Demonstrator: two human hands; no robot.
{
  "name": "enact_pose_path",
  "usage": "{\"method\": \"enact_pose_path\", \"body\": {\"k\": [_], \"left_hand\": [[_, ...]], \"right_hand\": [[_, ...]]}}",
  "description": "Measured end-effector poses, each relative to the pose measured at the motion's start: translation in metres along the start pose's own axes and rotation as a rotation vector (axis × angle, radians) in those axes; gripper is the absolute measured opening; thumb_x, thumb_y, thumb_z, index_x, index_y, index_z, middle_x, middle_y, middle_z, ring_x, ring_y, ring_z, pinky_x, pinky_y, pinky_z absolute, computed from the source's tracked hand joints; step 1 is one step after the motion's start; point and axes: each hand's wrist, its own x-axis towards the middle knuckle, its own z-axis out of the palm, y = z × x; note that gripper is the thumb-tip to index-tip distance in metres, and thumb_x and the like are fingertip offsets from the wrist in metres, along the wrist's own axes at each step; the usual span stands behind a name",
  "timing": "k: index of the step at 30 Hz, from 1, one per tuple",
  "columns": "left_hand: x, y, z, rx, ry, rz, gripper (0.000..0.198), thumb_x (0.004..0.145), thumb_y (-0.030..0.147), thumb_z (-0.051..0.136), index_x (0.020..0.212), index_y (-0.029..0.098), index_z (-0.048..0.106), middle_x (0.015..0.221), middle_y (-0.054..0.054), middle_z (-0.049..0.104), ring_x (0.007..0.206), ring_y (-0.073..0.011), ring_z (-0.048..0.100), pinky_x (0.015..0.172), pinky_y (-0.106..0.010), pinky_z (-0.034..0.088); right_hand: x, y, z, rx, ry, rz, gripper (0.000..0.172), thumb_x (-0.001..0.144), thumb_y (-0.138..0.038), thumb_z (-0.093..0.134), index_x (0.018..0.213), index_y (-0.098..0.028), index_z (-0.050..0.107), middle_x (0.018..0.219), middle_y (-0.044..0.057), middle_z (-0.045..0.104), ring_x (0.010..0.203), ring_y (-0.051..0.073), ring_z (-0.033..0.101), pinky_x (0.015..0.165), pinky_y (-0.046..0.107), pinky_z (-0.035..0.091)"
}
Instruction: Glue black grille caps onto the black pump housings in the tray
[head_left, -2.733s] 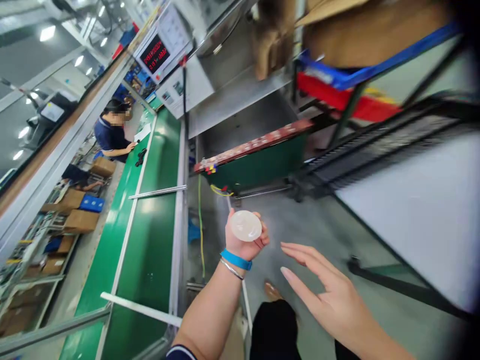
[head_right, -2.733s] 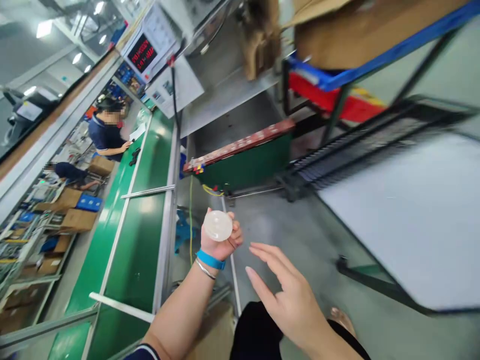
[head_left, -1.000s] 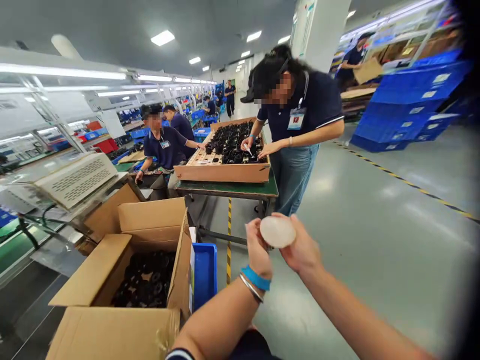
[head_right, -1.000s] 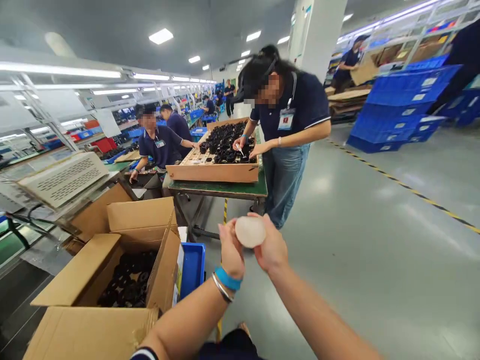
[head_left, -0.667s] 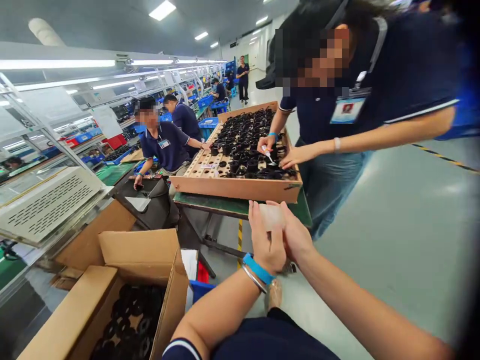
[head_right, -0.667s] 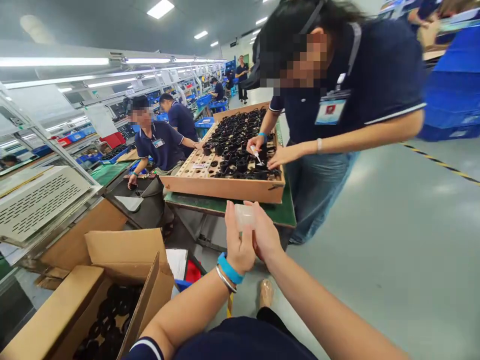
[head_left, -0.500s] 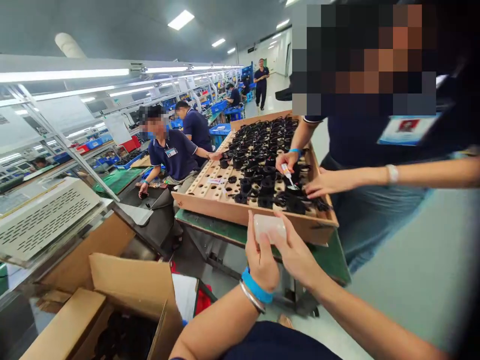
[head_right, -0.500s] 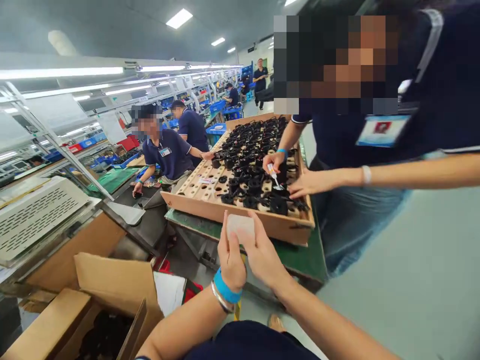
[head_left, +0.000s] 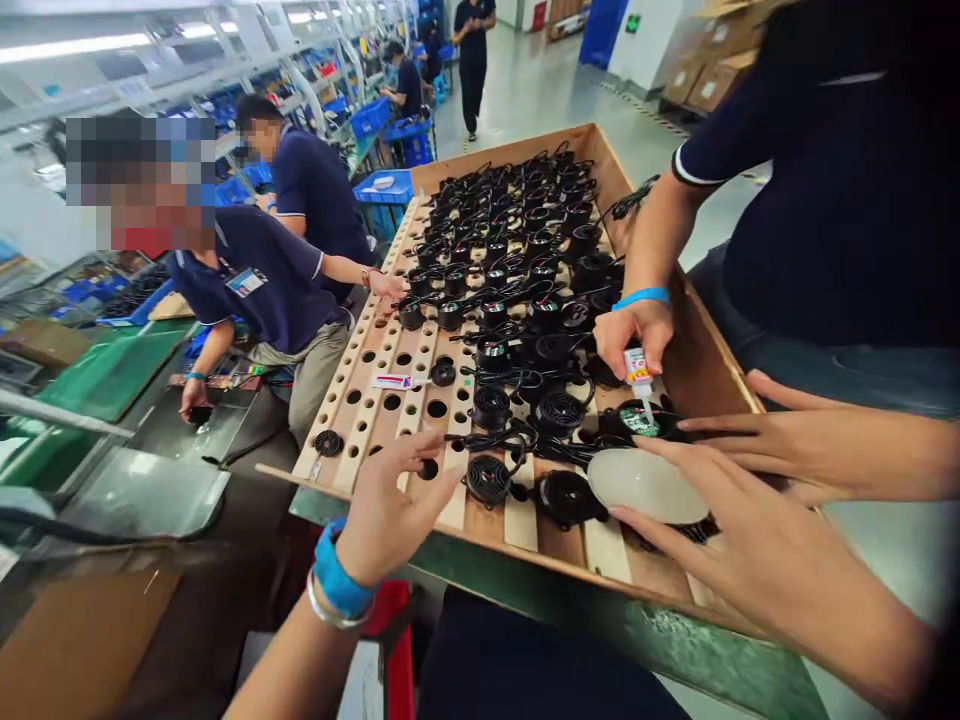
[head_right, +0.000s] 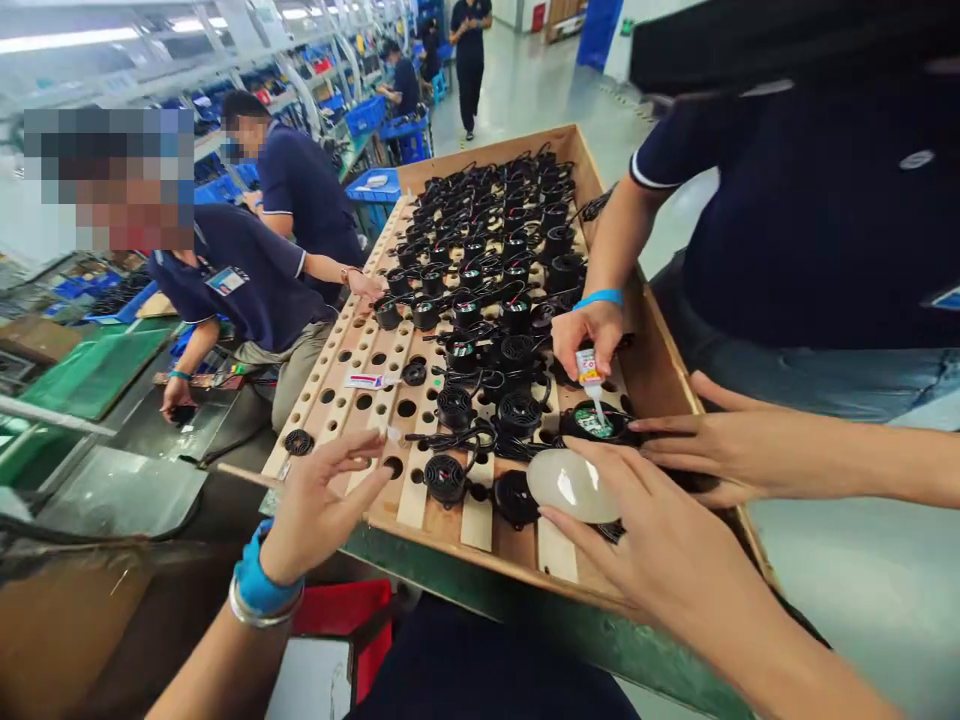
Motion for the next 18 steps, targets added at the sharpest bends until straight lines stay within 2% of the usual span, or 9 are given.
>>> {"method": "enact_pose_path", "body": {"k": [3,6,9,13,18], "left_hand": [[0.054,-0.009,0.004,0.104,-0.247,0.139,0.031,0.085,0.029,0.064,0.112,0.012,0.065,0.106,-0.012,0.071,0.097,-0.0244,0.068,0.082,-0.038,0.056],[0.077,-0.020,0.015,0.146,-0.394,0.210,0.028,0.088,0.025,0.058,0.112,0.011,0.064,0.105,-0.013,0.070,0.097,-0.0274,0.067,0.085,-0.043,0.055],[0.074,-0.034,0.020,0.106,-0.504,0.218,0.028,0.088,0.025,0.056,0.112,0.013,0.063,0.105,-0.012,0.069,0.096,-0.0269,0.066,0.085,-0.042,0.056],[0.058,-0.052,0.025,-0.024,-0.622,0.250,0.031,0.086,0.029,0.057,0.113,0.015,0.061,0.103,-0.010,0.070,0.090,-0.0242,0.067,0.079,-0.036,0.057],[0.042,-0.070,0.037,-0.091,-0.690,0.382,0.034,0.087,0.042,0.052,0.103,0.014,0.064,0.093,-0.010,0.071,0.075,-0.0229,0.068,0.064,-0.033,0.056]], "right_hand": [[0.015,-0.002,0.024,0.050,-0.067,0.060,0.048,0.097,-0.052,0.033,0.126,-0.019,0.052,0.106,0.012,0.065,0.095,0.027,0.064,0.077,0.040,0.053],[0.030,-0.005,0.046,0.036,-0.111,0.135,0.048,0.098,-0.047,0.033,0.133,-0.019,0.047,0.115,0.014,0.062,0.104,0.029,0.061,0.086,0.043,0.051],[0.046,-0.003,0.066,0.010,-0.141,0.198,0.057,0.096,-0.051,0.040,0.142,-0.017,0.039,0.118,0.015,0.059,0.108,0.030,0.059,0.090,0.045,0.050],[0.064,0.001,0.087,-0.053,-0.137,0.223,0.063,0.094,-0.046,0.046,0.146,-0.013,0.033,0.123,0.019,0.056,0.114,0.031,0.055,0.094,0.044,0.049],[0.070,0.003,0.101,-0.171,-0.201,0.209,0.064,0.095,-0.046,0.045,0.145,-0.007,0.035,0.111,0.021,0.060,0.101,0.032,0.060,0.085,0.045,0.052]]}}
